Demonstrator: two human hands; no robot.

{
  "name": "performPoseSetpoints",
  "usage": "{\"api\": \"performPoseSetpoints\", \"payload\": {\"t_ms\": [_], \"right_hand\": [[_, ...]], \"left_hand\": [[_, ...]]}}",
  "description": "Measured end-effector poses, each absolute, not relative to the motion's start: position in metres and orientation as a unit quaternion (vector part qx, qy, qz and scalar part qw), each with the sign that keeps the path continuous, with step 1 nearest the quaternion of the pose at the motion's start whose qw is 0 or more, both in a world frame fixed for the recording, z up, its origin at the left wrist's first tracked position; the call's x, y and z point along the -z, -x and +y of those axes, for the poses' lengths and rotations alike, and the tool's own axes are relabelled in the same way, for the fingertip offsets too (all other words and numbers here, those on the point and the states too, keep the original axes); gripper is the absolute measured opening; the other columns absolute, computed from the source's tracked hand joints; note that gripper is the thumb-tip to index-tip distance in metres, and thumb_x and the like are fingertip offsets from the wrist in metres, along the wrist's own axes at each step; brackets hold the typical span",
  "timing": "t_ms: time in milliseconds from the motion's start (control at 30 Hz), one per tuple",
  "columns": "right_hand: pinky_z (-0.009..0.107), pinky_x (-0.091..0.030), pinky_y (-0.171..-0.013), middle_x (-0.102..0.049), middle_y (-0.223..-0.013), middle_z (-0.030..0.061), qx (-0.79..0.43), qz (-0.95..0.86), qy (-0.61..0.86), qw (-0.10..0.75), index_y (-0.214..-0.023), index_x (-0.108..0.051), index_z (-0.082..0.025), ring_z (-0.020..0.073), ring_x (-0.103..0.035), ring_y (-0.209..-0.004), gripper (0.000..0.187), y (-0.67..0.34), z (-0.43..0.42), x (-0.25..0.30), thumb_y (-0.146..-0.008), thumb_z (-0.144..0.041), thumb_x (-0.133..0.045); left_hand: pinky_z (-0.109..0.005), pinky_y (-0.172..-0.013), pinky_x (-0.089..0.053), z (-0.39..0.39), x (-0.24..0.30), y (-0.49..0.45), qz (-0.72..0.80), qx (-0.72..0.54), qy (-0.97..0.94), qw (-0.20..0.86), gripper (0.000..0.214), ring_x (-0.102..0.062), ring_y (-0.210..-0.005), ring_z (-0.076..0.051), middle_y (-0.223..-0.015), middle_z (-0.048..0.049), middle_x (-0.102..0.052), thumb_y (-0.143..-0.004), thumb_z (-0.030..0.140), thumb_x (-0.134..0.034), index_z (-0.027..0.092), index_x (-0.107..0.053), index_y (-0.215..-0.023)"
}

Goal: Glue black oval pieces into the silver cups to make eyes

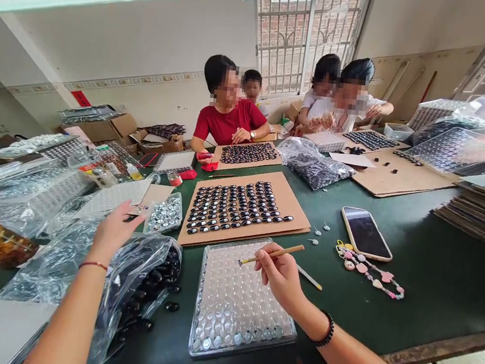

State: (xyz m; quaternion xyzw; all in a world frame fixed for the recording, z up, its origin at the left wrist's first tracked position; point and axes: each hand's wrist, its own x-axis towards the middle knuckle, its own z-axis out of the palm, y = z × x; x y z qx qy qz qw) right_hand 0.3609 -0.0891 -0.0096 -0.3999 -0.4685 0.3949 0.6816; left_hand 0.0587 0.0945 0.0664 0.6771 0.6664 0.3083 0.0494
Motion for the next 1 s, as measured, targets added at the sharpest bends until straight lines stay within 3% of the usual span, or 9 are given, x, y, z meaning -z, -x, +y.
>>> {"api": "performPoseSetpoints", "payload": {"t_ms": [100, 233, 333, 467, 567, 700, 833, 1000], "right_hand": [[0.015, -0.03, -0.035, -0.051, -0.06, -0.0002, -0.387, -0.47, 0.402, 0.684, -0.071, -0.049, -0.014, 0.0058, -0.041, -0.038, 0.028, -0.362, -0.089, 0.009, -0.088, -0.037, -0.05], [0.015, -0.029, -0.035, -0.05, -0.058, -0.0008, -0.385, -0.473, 0.398, 0.685, -0.07, -0.049, -0.014, 0.0055, -0.04, -0.037, 0.028, -0.361, -0.09, 0.008, -0.088, -0.036, -0.049], [0.016, -0.03, -0.036, -0.05, -0.059, -0.0006, -0.388, -0.483, 0.397, 0.677, -0.07, -0.049, -0.014, 0.0058, -0.04, -0.038, 0.029, -0.36, -0.091, 0.01, -0.089, -0.037, -0.049], [0.016, -0.03, -0.037, -0.05, -0.059, -0.0005, -0.39, -0.489, 0.4, 0.669, -0.07, -0.048, -0.015, 0.0062, -0.04, -0.039, 0.03, -0.358, -0.091, 0.014, -0.089, -0.037, -0.049], [0.016, -0.03, -0.037, -0.05, -0.059, -0.0008, -0.392, -0.493, 0.398, 0.667, -0.071, -0.048, -0.015, 0.0063, -0.04, -0.039, 0.029, -0.358, -0.092, 0.015, -0.089, -0.037, -0.048], [0.017, -0.031, -0.038, -0.049, -0.06, -0.0005, -0.382, -0.505, 0.398, 0.664, -0.069, -0.049, -0.015, 0.0066, -0.041, -0.04, 0.029, -0.358, -0.093, 0.014, -0.089, -0.037, -0.048], [0.017, -0.031, -0.038, -0.049, -0.06, -0.0001, -0.373, -0.508, 0.406, 0.662, -0.068, -0.05, -0.014, 0.0069, -0.04, -0.04, 0.031, -0.359, -0.093, 0.013, -0.089, -0.038, -0.048], [0.018, -0.03, -0.037, -0.048, -0.06, 0.0001, -0.382, -0.505, 0.416, 0.653, -0.069, -0.049, -0.015, 0.0076, -0.04, -0.04, 0.031, -0.359, -0.095, 0.01, -0.088, -0.039, -0.048]], "left_hand": [[-0.032, -0.072, -0.044, 0.069, -0.072, -0.057, 0.656, -0.208, -0.725, -0.027, 0.051, -0.058, -0.089, -0.025, -0.108, -0.0117, -0.06, -0.072, 0.043, -0.053, 0.015, -0.05, -0.114], [-0.027, -0.062, -0.044, 0.007, -0.035, -0.07, 0.629, -0.103, -0.77, 0.023, 0.031, -0.061, -0.071, -0.019, -0.081, -0.0023, -0.066, -0.081, 0.042, -0.038, 0.023, -0.061, -0.088], [-0.031, -0.073, -0.044, -0.016, 0.006, -0.07, 0.607, -0.069, -0.789, -0.067, 0.033, -0.059, -0.085, -0.022, -0.099, -0.0076, -0.062, -0.083, 0.034, -0.034, 0.018, -0.059, -0.097], [-0.031, -0.065, -0.044, -0.019, 0.036, -0.072, 0.604, -0.044, -0.773, -0.19, 0.04, -0.059, -0.081, -0.023, -0.101, -0.0117, -0.056, -0.087, 0.036, -0.028, 0.013, -0.053, -0.108], [-0.028, -0.062, -0.044, -0.017, 0.039, -0.075, 0.591, -0.049, -0.783, -0.187, 0.038, -0.06, -0.075, -0.019, -0.093, -0.0092, -0.058, -0.089, 0.034, -0.025, 0.014, -0.054, -0.101], [-0.031, -0.068, -0.044, -0.014, 0.034, -0.076, 0.593, -0.102, -0.782, -0.161, 0.035, -0.059, -0.079, -0.022, -0.087, -0.0087, -0.061, -0.087, 0.038, -0.029, 0.015, -0.053, -0.095], [-0.033, -0.063, -0.045, -0.011, 0.024, -0.085, 0.625, -0.208, -0.753, -0.012, 0.028, -0.059, -0.071, -0.022, -0.08, -0.0076, -0.061, -0.083, 0.039, -0.035, 0.017, -0.051, -0.088], [-0.023, -0.047, -0.045, -0.004, -0.001, -0.128, 0.537, -0.417, -0.577, 0.453, 0.023, -0.056, -0.053, -0.012, -0.077, -0.0022, -0.06, -0.076, 0.04, -0.049, 0.018, -0.043, -0.082]]}}
